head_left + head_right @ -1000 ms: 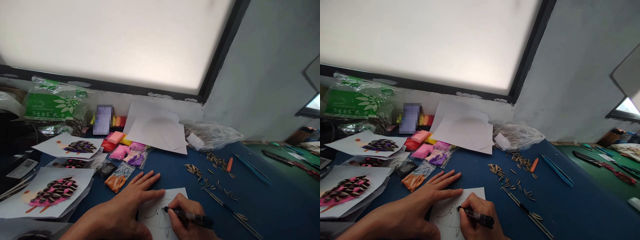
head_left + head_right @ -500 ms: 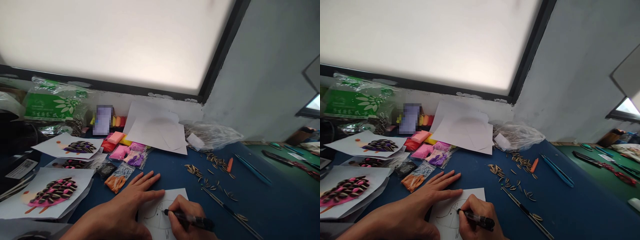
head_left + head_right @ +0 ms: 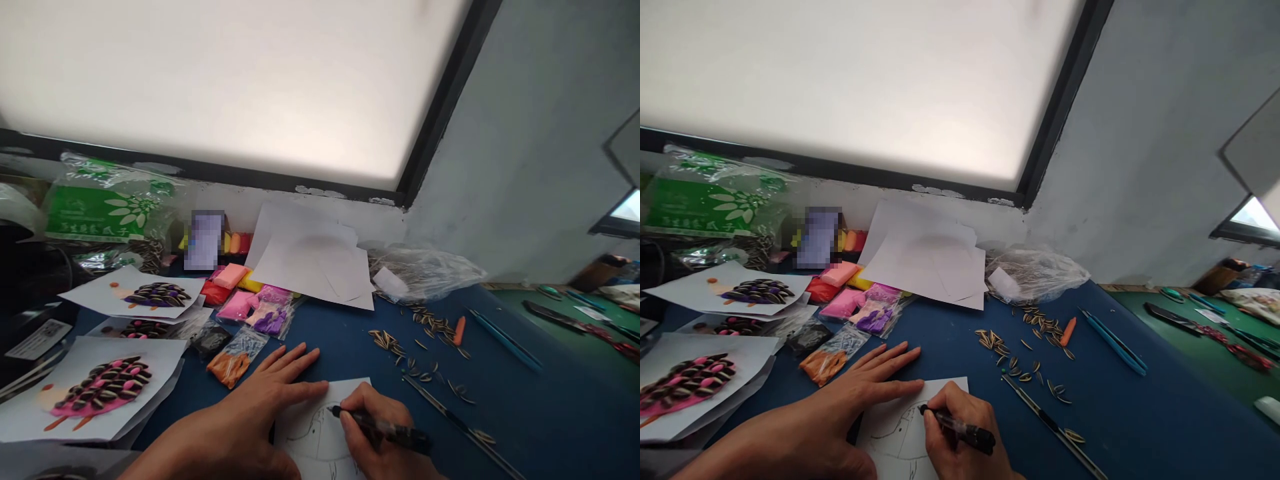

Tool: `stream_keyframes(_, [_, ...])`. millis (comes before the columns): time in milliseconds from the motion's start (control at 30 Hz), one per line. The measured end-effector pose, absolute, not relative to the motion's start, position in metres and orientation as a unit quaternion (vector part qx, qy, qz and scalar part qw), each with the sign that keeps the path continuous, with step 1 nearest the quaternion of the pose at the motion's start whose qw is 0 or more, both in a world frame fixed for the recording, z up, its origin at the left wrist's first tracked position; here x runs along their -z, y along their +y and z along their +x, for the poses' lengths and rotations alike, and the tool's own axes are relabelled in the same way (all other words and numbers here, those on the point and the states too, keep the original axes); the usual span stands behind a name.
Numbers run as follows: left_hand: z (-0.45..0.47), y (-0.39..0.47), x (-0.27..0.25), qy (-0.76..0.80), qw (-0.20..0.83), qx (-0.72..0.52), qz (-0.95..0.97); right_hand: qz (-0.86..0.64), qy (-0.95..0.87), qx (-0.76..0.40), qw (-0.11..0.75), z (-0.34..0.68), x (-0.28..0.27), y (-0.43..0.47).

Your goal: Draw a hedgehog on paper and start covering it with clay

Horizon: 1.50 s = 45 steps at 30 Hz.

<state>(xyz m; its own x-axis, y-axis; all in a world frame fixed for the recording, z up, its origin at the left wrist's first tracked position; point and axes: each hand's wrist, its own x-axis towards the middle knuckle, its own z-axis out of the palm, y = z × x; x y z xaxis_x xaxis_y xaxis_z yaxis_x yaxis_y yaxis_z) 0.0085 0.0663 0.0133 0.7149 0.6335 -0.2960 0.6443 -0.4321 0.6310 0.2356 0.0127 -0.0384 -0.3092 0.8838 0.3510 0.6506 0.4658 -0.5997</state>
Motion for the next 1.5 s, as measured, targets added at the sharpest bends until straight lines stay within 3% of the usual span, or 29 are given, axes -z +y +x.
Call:
stream_keyframes(733, [0.005, 0.067, -0.003, 0.352, 0.397, -0.051, 0.846, -0.491, -0.788, -0.189, 0.321, 0.234, 0.039, 0.012])
stream_keyframes(1500, [0.009, 0.067, -0.014, 0.371, 0.378, 0.015, 0.848, -0.514, -0.769, -0.196, 0.327, 0.24, 0.039, 0.012])
